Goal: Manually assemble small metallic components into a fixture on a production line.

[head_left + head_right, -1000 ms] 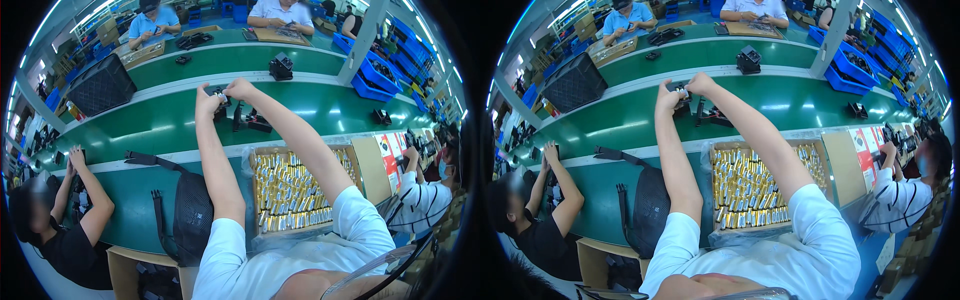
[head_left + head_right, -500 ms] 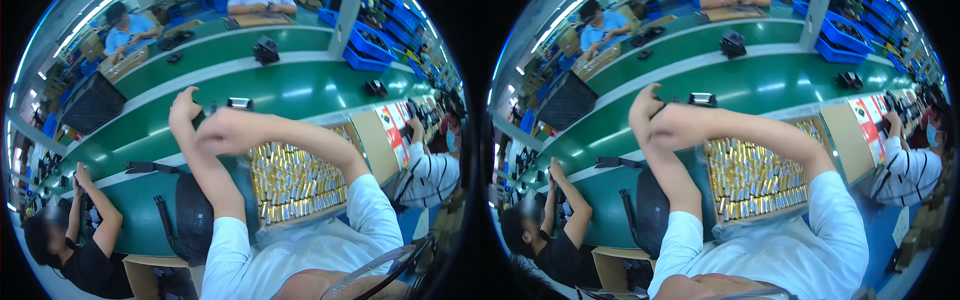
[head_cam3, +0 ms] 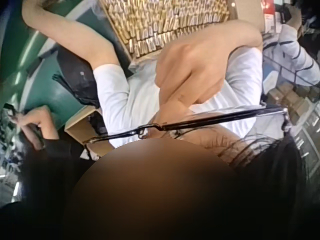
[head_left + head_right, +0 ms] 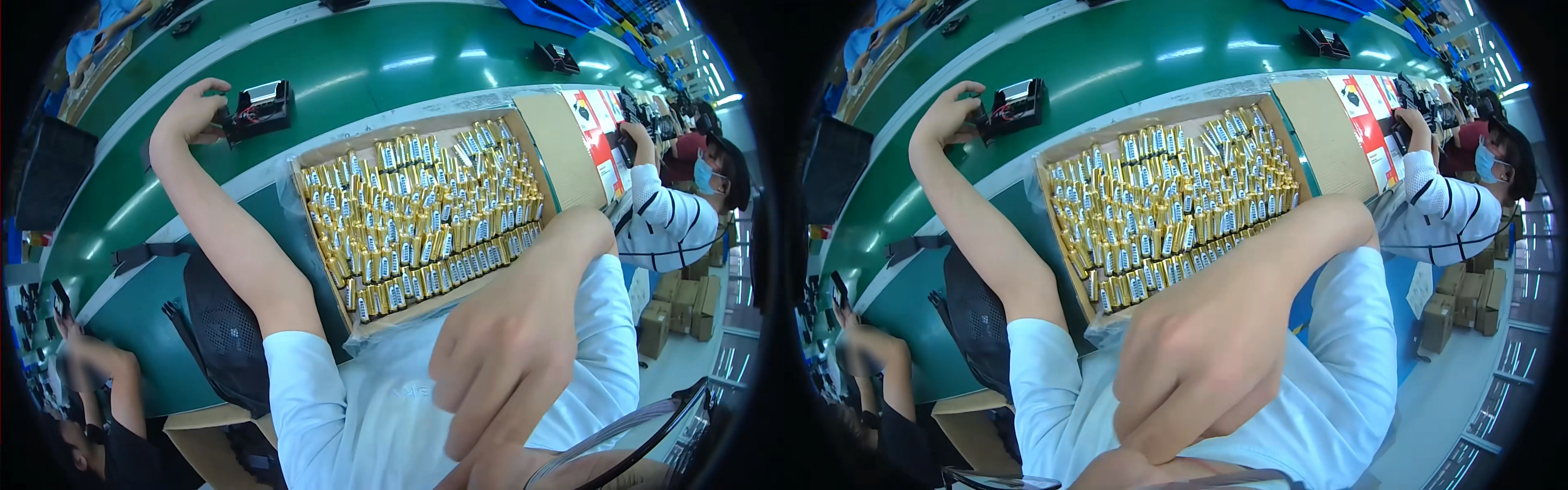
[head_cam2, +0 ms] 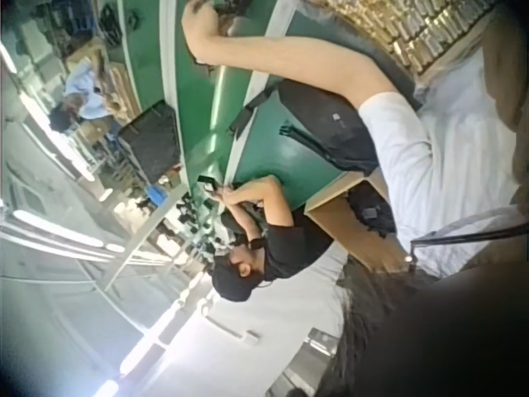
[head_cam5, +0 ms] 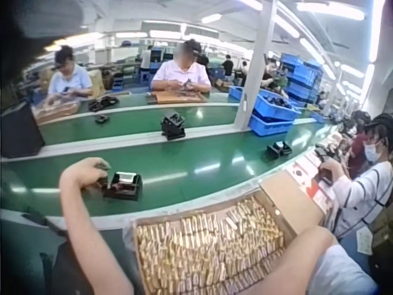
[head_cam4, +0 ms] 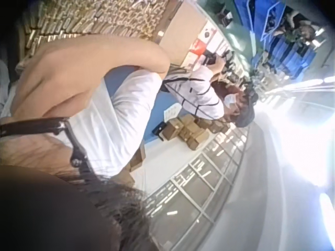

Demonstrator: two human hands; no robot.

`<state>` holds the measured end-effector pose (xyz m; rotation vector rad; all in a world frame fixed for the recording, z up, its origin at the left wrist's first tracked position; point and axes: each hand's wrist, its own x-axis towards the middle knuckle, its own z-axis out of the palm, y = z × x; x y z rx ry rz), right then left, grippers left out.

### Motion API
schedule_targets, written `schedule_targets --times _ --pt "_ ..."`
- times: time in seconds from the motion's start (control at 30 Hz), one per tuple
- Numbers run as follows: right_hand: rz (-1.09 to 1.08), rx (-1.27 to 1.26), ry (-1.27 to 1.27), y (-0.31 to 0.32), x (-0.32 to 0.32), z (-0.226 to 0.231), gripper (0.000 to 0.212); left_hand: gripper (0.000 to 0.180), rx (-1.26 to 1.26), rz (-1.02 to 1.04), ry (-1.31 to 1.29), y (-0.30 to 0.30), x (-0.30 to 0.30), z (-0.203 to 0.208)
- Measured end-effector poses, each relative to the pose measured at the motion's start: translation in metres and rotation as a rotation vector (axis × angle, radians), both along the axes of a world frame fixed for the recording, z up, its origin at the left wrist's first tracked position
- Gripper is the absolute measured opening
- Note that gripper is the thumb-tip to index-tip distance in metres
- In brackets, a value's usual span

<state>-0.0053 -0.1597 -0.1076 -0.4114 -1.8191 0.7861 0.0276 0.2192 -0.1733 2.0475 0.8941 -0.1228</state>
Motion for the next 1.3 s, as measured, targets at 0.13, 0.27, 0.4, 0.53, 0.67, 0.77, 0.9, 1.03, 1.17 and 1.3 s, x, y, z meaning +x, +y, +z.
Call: schedule_targets --times 0.13,0.27,0.4,0.53,0.67,0.77,0.9,1.03,1.17,1.3 --pt "-0.069 -0.054 0.092 -0.010 0.001 0.002 0.022 0.029 -0.079 -0.071 -0.095 -0.017 0.009 0.007" --pt "-0.029 -0.139 0.027 -0.018 0.004 0.001 0.021 0.030 -0.102 -0.056 -0.065 0.004 -0.002 0.003" --pt "-0.097 0.008 0.014 -0.016 0.033 -0.002 0.018 0.031 -0.075 -0.092 -0.186 0.008 -0.005 -0.002" --pt "-0.907 -0.611 -0.552 -0.035 0.101 -0.019 0.017 0.023 0.234 -0.110 -0.042 -0.009 0.000 0.013" --pt "-1.352 -1.057 -1.086 -0.023 0.137 -0.066 0.026 0.016 0.543 -0.100 0.000 -0.022 0.009 0.025" --pt "-1.374 -1.182 -1.051 -0.014 0.141 -0.076 0.034 0.015 0.675 -0.040 0.101 -0.033 0.019 0.029" --pt "-1.376 -1.208 -0.979 -0.010 0.144 -0.082 0.035 0.021 0.701 -0.028 0.080 -0.034 0.027 0.030" --pt "-1.386 -1.222 -0.884 -0.011 0.143 -0.086 0.036 0.029 0.652 -0.054 -0.005 -0.034 0.037 0.016" --pt "-1.447 -1.250 -0.793 -0.008 0.145 -0.087 0.040 0.035 0.574 -0.077 -0.105 -0.027 0.055 -0.007" --pt "-1.404 -1.333 -0.839 0.000 0.141 -0.078 0.045 0.031 0.230 0.031 -0.326 -0.043 0.077 -0.019"
